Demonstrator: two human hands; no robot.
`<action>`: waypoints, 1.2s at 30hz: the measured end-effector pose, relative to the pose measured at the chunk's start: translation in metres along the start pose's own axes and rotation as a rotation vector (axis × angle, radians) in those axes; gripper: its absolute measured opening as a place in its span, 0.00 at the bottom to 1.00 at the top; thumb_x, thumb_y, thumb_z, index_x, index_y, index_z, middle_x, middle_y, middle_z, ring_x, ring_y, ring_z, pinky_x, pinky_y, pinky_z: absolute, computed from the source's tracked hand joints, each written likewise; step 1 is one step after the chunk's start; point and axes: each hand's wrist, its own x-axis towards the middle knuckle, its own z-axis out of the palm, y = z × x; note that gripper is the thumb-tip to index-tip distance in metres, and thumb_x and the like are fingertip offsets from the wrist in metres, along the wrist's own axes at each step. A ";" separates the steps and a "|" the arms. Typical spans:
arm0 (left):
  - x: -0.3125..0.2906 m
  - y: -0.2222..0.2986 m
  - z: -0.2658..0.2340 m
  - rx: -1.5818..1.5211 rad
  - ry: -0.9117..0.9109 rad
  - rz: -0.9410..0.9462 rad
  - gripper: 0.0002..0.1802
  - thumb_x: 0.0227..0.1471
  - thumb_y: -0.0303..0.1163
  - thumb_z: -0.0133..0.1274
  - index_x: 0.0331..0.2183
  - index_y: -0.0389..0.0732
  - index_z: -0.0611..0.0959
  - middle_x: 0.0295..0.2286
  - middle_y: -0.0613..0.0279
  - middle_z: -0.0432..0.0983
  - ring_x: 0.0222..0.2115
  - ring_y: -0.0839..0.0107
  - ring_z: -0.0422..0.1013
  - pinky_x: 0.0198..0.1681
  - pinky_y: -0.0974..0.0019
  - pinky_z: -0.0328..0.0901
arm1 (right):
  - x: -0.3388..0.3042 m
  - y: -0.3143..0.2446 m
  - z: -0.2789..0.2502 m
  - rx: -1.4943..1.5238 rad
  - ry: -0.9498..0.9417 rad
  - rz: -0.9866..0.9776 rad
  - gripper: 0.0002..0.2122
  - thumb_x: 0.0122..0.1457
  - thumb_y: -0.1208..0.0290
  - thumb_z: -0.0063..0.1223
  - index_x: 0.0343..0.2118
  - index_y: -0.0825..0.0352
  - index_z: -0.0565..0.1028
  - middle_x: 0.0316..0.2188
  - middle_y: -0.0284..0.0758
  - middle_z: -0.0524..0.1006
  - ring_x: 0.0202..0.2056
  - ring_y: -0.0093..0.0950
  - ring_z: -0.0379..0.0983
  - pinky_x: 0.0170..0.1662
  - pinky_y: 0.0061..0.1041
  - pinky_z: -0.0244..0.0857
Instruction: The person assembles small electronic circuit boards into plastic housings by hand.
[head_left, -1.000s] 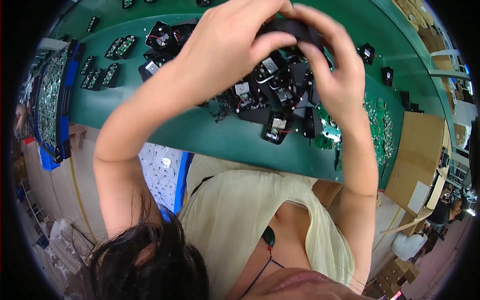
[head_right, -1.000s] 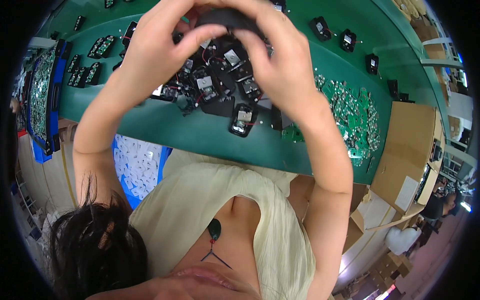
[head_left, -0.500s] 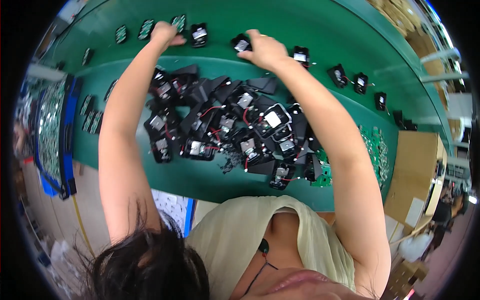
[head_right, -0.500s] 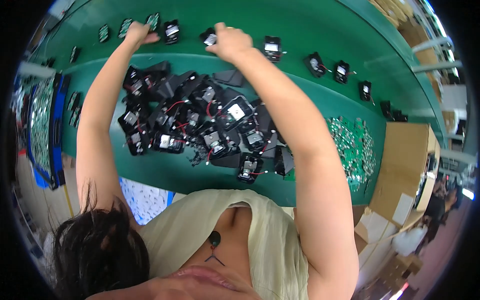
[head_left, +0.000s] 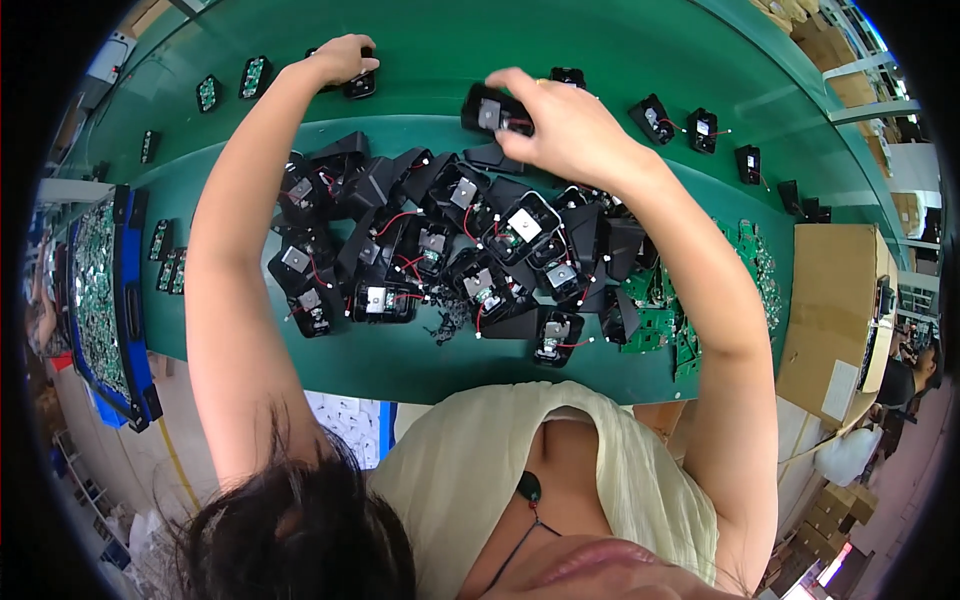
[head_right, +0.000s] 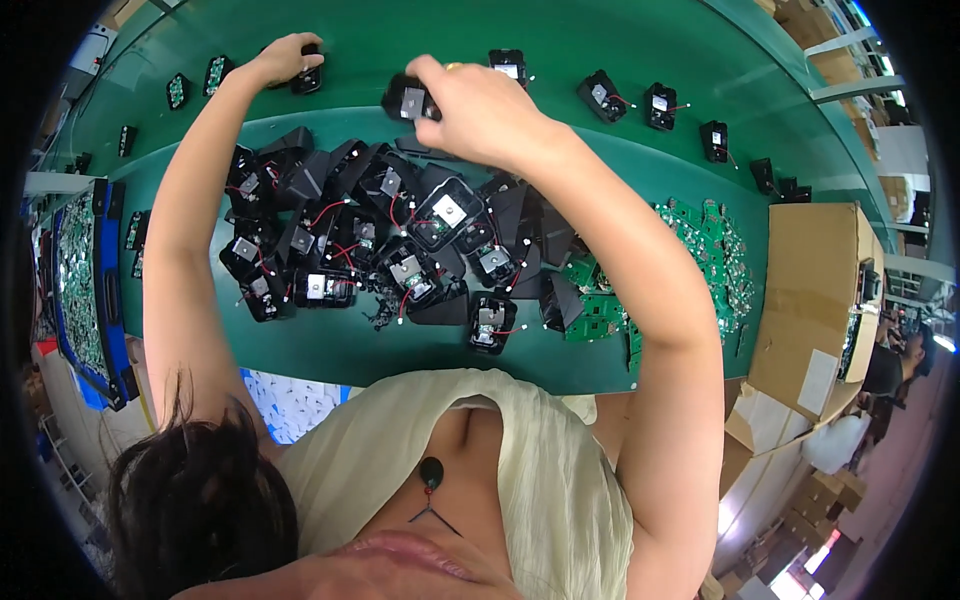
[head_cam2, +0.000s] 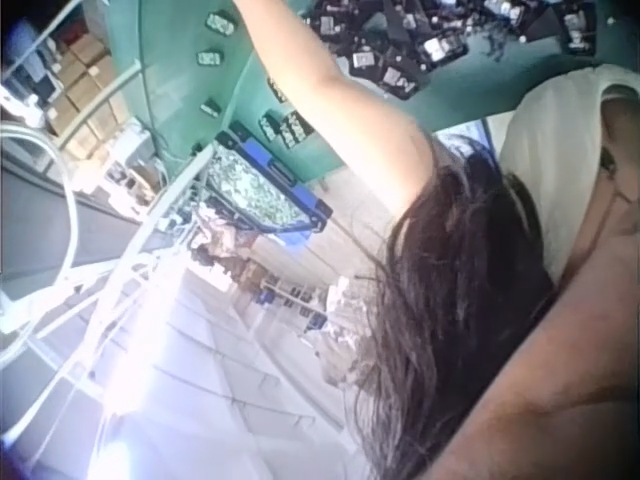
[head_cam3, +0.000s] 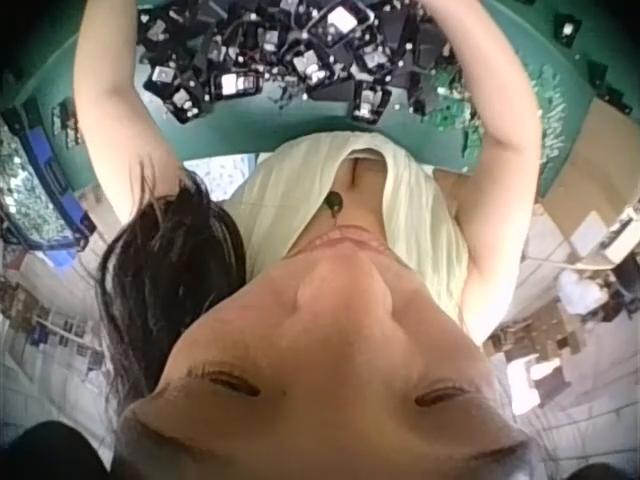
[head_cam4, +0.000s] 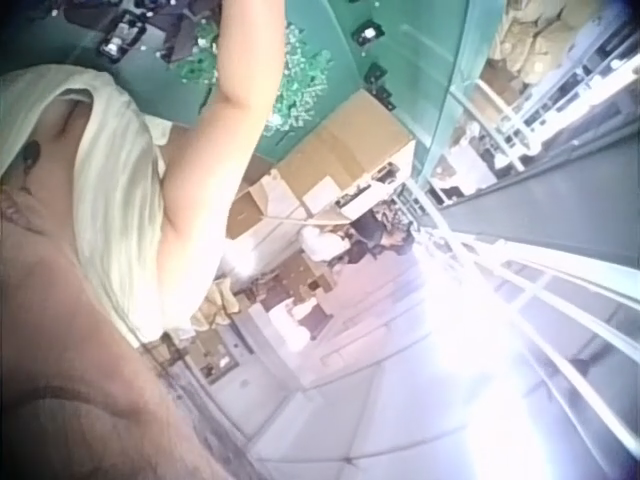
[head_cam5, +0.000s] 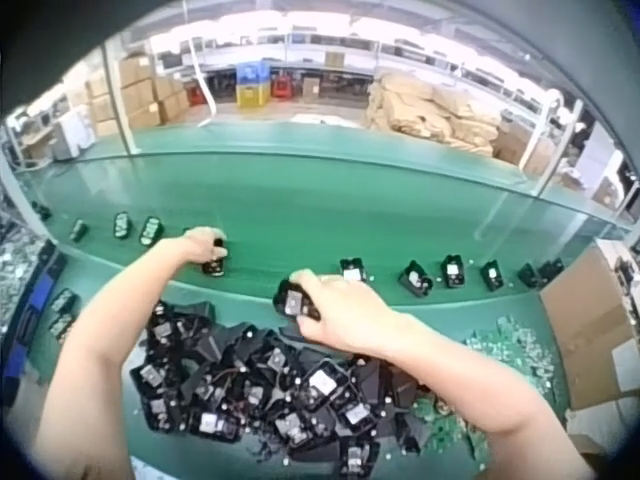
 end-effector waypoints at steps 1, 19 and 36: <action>-0.002 -0.002 -0.002 0.004 0.002 -0.004 0.22 0.45 0.40 0.52 0.43 0.41 0.74 0.40 0.50 0.72 0.41 0.53 0.68 0.45 0.59 0.62 | -0.007 -0.008 -0.008 0.016 -0.115 0.005 0.22 0.46 0.66 0.51 0.46 0.63 0.63 0.32 0.45 0.74 0.35 0.41 0.71 0.39 0.36 0.65; -0.118 0.098 -0.043 -1.331 0.018 -0.034 0.19 0.48 0.27 0.48 0.42 0.27 0.69 0.34 0.53 0.72 0.31 0.72 0.72 0.41 0.71 0.67 | -0.125 -0.046 -0.026 0.014 -0.262 -0.297 0.24 0.37 0.71 0.57 0.42 0.65 0.69 0.35 0.33 0.72 0.39 0.30 0.66 0.43 0.29 0.57; -0.285 0.245 0.026 -1.872 -0.209 -0.072 0.15 0.51 0.23 0.41 0.43 0.32 0.66 0.32 0.48 0.72 0.29 0.61 0.72 0.30 0.66 0.68 | -0.200 -0.020 -0.009 -0.075 0.571 0.014 0.12 0.43 0.72 0.56 0.34 0.61 0.73 0.39 0.32 0.72 0.41 0.32 0.67 0.44 0.32 0.59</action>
